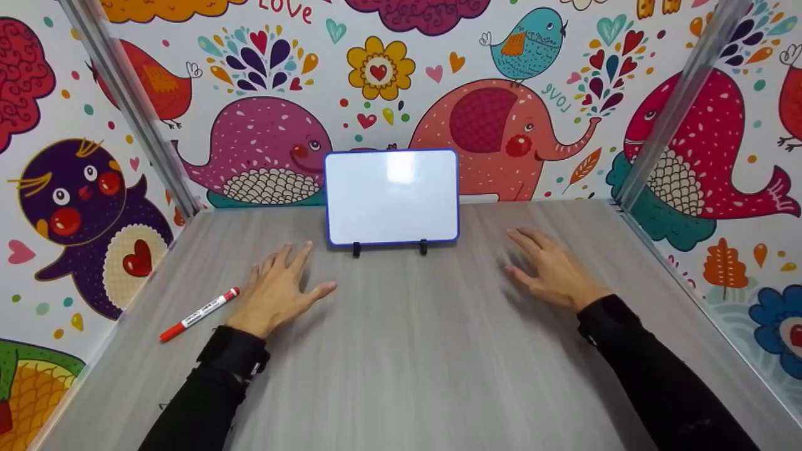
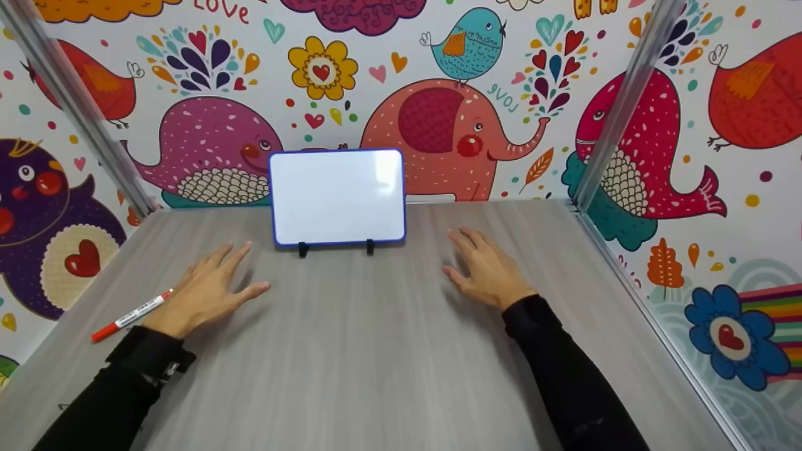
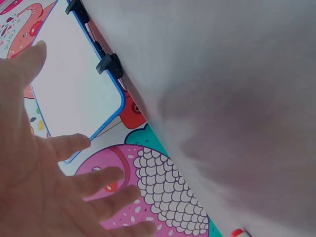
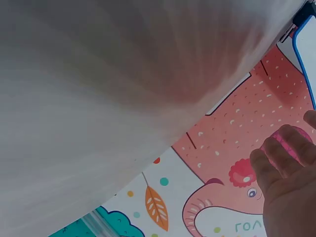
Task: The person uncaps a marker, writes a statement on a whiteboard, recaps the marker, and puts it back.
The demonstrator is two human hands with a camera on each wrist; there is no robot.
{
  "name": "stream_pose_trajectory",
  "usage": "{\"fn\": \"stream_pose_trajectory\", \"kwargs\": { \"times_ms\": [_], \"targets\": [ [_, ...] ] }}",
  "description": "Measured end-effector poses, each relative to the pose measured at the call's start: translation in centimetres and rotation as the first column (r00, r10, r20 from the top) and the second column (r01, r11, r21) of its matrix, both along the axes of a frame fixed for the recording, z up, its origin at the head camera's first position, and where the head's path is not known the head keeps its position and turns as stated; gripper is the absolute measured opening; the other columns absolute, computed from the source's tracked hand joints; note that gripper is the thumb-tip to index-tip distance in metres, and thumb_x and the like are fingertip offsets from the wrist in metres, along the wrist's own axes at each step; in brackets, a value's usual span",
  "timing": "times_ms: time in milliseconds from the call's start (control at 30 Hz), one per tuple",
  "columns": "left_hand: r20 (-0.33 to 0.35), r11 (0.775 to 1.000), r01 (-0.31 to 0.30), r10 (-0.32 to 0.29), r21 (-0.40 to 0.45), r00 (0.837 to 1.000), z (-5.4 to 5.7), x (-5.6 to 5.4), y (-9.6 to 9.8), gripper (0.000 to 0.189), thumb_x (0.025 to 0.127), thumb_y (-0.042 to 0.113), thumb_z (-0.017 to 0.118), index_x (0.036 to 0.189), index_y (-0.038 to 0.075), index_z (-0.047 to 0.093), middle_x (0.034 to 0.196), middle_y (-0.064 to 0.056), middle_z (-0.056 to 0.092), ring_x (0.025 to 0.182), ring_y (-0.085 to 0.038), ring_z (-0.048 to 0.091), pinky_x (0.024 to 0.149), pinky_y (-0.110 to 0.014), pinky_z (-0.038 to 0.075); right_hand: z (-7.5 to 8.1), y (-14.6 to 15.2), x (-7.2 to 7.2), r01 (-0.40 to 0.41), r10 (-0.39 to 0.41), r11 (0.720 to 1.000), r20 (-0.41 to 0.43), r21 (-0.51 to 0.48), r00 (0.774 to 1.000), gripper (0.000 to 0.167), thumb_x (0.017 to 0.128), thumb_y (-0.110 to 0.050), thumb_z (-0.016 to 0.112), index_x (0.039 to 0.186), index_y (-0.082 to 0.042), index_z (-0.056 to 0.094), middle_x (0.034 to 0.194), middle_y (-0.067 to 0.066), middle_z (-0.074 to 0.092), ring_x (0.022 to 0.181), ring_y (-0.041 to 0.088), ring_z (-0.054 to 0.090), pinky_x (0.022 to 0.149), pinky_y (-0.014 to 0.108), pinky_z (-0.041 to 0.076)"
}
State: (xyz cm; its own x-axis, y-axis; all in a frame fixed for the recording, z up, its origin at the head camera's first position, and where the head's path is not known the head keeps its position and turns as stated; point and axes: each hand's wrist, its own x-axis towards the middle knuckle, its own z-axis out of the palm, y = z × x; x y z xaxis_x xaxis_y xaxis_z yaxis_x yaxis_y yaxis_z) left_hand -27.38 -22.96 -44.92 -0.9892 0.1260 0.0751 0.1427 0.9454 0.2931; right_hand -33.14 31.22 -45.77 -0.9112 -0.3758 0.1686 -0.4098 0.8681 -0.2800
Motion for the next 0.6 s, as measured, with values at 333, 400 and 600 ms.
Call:
{"fn": "stream_pose_trajectory", "kwargs": {
  "times_ms": [333, 400, 600],
  "targets": [
    [-0.024, 0.998, 0.031, -0.030, 0.063, 0.999, 0.1, -0.7, 0.8, 0.104, 0.109, 0.075, 0.066, 0.186, 0.013, 0.030, 0.188, -0.031, 0.033, 0.172, -0.062, 0.034, 0.139, -0.086, 0.024, 0.4, -1.8, -0.5, -0.024, 0.024, 0.999, 0.003, -0.021, 1.000, 0.085, 0.109, -0.041, 0.083, 0.181, -0.020, 0.043, 0.182, 0.021, 0.046, 0.169, 0.048, 0.045, 0.134, 0.074, 0.045],
    [-0.025, 0.997, 0.034, -0.032, 0.073, 0.999, 0.0, -0.8, 1.0, 0.103, 0.110, 0.074, 0.067, 0.185, 0.013, 0.031, 0.187, -0.031, 0.034, 0.172, -0.061, 0.035, 0.140, -0.084, 0.025, 0.5, -2.2, -0.7, -0.033, 0.033, 0.999, 0.006, -0.028, 0.999, 0.085, 0.109, -0.040, 0.083, 0.181, -0.019, 0.043, 0.182, 0.021, 0.046, 0.169, 0.048, 0.045, 0.134, 0.075, 0.045],
    [-0.024, 0.997, 0.034, -0.033, 0.071, 0.999, 0.0, -1.4, 1.9, 0.101, 0.110, 0.072, 0.068, 0.184, 0.012, 0.033, 0.187, -0.030, 0.037, 0.171, -0.059, 0.038, 0.140, -0.081, 0.029, 0.6, -3.7, -1.3, -0.056, 0.055, 0.998, -0.003, -0.040, 0.998, 0.083, 0.110, -0.037, 0.083, 0.180, -0.016, 0.044, 0.181, 0.021, 0.049, 0.168, 0.048, 0.047, 0.135, 0.075, 0.043]
  ]
}}
